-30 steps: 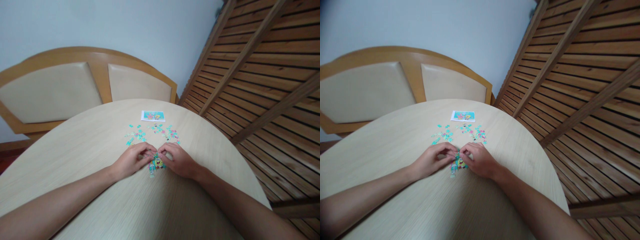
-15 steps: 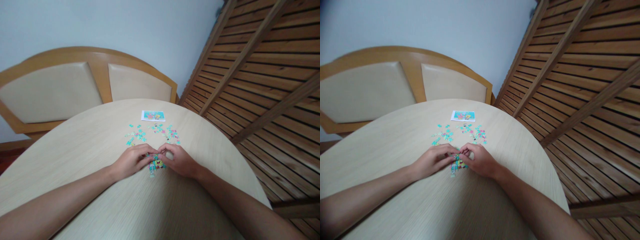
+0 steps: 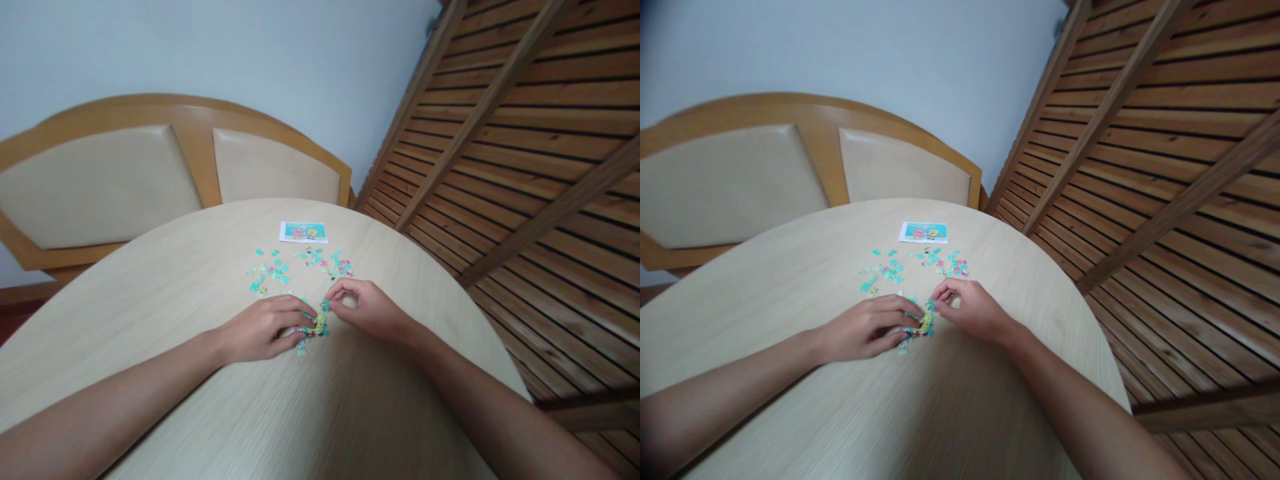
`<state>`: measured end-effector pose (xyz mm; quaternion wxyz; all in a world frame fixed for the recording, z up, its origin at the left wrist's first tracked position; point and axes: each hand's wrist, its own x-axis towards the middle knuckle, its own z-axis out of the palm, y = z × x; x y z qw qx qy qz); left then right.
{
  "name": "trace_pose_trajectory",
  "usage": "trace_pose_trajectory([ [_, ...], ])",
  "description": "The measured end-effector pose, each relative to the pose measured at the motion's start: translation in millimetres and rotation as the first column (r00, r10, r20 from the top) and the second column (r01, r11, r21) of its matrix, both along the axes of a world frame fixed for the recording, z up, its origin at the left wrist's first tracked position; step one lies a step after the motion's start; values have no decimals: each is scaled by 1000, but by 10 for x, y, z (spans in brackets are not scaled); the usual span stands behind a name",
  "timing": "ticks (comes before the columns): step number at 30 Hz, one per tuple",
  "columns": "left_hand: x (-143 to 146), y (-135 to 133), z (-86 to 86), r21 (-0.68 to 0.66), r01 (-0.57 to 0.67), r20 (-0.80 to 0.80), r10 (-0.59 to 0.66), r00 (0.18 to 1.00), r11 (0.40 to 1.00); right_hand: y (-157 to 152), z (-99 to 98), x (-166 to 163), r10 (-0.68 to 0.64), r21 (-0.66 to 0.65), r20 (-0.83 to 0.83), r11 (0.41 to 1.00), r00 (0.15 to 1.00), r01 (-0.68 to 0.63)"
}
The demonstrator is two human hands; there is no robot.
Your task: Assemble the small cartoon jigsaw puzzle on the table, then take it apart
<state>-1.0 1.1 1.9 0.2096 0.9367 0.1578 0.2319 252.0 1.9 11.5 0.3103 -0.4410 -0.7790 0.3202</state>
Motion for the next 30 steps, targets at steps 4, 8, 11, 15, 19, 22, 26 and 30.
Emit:
trace_pose_trajectory([
  [4,-4,3,3,32,26,-47,-24,999,999,-8,-13,25,-31,-16,53,999,998,32],
  [8,-14,11,-2,50,29,-52,-26,998,998,-14,-16,31,-10,-49,91,999,996,15],
  [11,-17,9,-1,53,23,-59,-20,998,998,-17,4,39,46,-39,119,998,992,-42],
  [15,-17,7,2,55,26,-64,-22,998,998,-17,31,65,68,-45,157,997,985,-62],
  [19,-18,9,4,56,25,-60,-21,998,998,-8,19,90,35,-80,116,996,993,-26],
  [22,-19,10,0,51,26,-51,-23,998,998,-13,17,87,55,-113,71,992,996,-47],
  [26,-23,13,-8,52,22,-54,-19,998,998,-40,58,61,79,-130,98,989,992,-66],
  [30,-25,10,-1,57,21,-71,-17,997,998,-54,94,58,91,-145,138,987,986,-71],
])
